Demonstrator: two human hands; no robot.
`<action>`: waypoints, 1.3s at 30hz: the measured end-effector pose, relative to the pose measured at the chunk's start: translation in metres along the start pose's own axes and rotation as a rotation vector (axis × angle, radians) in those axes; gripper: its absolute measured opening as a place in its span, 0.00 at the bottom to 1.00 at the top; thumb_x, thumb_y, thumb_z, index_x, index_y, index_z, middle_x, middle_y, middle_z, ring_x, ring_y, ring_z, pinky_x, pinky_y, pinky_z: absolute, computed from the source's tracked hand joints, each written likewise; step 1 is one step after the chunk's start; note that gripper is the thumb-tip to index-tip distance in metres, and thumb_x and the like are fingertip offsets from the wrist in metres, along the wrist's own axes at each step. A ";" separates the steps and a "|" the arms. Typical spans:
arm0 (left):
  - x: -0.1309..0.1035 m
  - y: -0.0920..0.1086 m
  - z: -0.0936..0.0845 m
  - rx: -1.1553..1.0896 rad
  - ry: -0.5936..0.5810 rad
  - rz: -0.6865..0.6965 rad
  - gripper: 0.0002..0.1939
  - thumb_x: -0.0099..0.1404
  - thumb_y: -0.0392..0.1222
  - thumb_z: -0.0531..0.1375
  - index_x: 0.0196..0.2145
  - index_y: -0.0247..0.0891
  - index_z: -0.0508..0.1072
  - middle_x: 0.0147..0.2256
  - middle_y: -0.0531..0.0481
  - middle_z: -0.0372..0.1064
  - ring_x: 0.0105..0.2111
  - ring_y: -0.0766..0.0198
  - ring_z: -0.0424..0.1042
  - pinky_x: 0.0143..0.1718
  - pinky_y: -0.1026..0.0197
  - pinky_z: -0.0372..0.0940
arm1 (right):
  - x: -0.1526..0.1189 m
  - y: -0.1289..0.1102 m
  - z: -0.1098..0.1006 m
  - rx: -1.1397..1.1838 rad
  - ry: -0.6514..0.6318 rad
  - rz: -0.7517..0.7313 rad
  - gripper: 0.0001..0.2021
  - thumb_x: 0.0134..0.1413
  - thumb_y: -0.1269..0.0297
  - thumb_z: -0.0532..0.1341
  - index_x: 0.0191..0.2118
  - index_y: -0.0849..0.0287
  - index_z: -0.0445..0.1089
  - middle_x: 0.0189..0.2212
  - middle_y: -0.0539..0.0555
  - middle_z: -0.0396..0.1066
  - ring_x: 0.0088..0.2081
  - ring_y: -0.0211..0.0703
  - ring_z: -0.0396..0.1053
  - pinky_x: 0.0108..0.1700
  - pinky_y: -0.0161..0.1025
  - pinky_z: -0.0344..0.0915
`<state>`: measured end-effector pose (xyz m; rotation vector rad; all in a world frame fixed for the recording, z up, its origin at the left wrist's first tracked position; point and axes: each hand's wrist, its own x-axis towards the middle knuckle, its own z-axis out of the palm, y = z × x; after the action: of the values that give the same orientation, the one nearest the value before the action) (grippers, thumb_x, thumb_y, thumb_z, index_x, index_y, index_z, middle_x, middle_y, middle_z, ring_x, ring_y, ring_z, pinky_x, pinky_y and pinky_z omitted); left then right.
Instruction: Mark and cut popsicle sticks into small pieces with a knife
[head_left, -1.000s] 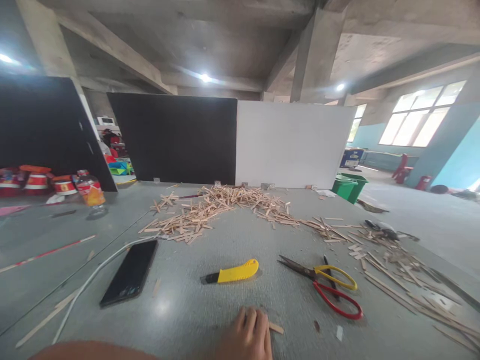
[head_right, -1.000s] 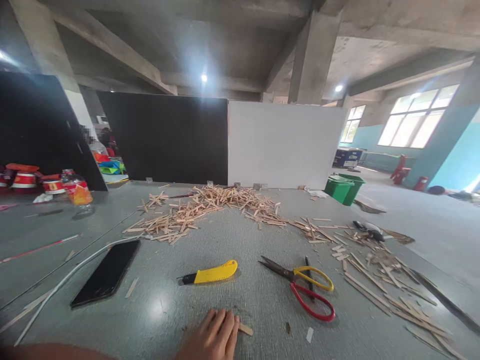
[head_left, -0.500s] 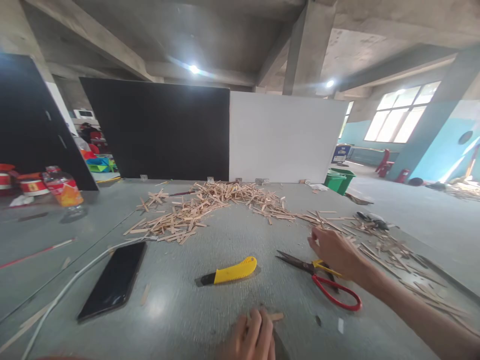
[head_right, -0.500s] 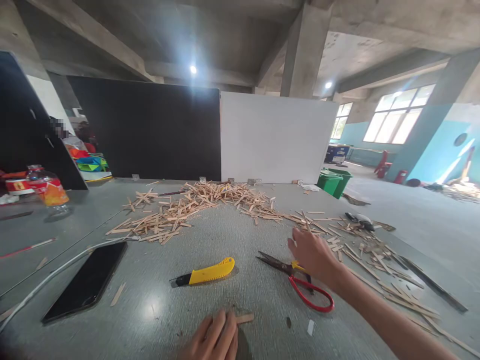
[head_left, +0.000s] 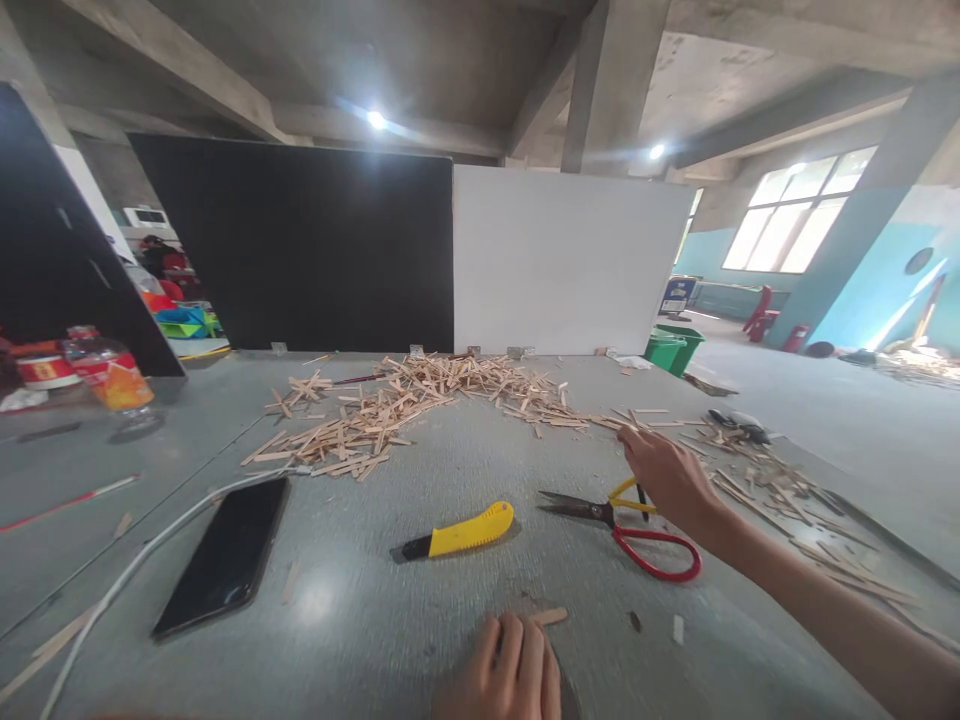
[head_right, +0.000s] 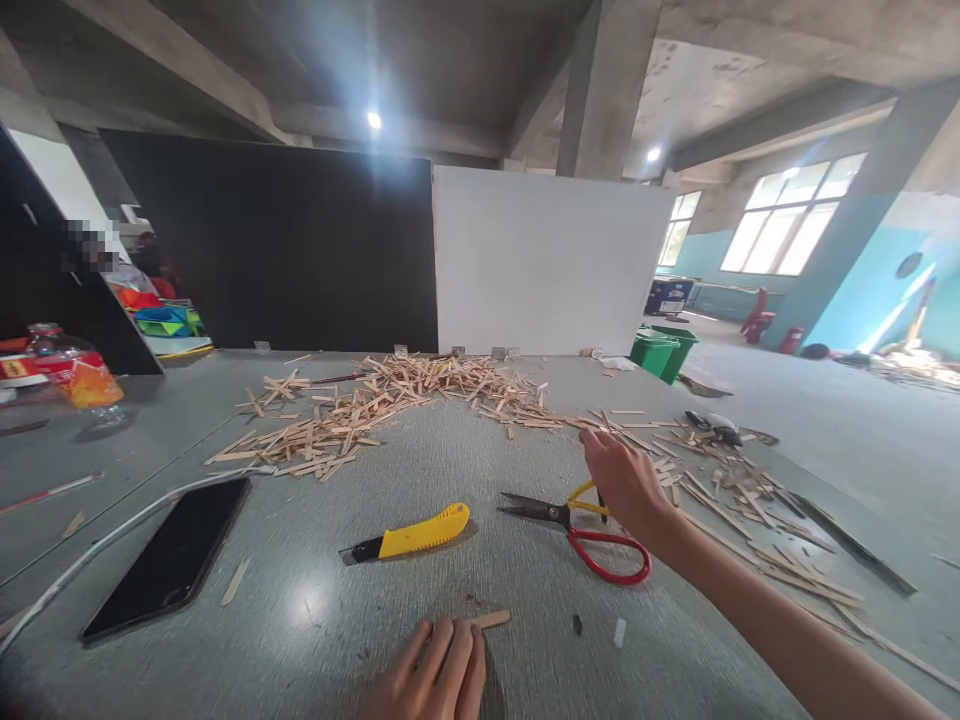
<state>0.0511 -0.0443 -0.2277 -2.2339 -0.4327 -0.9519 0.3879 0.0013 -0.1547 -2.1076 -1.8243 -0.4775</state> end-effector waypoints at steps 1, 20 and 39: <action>0.001 0.000 -0.002 -0.005 0.001 -0.005 0.12 0.69 0.28 0.52 0.37 0.32 0.76 0.32 0.48 0.80 0.32 0.60 0.78 0.39 0.55 0.65 | -0.001 -0.002 -0.004 0.006 0.065 -0.004 0.15 0.68 0.72 0.49 0.49 0.61 0.72 0.38 0.65 0.78 0.39 0.57 0.76 0.29 0.41 0.60; 0.009 -0.007 -0.034 0.027 -0.290 0.107 0.18 0.71 0.40 0.55 0.48 0.23 0.77 0.40 0.33 0.82 0.41 0.49 0.81 0.44 0.51 0.66 | -0.046 -0.108 -0.031 1.151 -0.418 0.091 0.18 0.72 0.48 0.52 0.39 0.55 0.68 0.24 0.47 0.71 0.18 0.36 0.64 0.19 0.33 0.60; 0.026 -0.006 -0.040 -0.051 -0.429 0.035 0.18 0.64 0.33 0.56 0.47 0.20 0.79 0.42 0.25 0.81 0.34 0.52 0.81 0.30 0.59 0.72 | -0.064 -0.133 0.002 1.339 -0.802 0.097 0.17 0.63 0.50 0.66 0.32 0.58 0.66 0.19 0.45 0.69 0.18 0.33 0.65 0.19 0.29 0.61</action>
<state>0.0451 -0.0661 -0.1855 -2.4842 -0.5597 -0.4632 0.2478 -0.0363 -0.1829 -1.3489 -1.5071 1.4089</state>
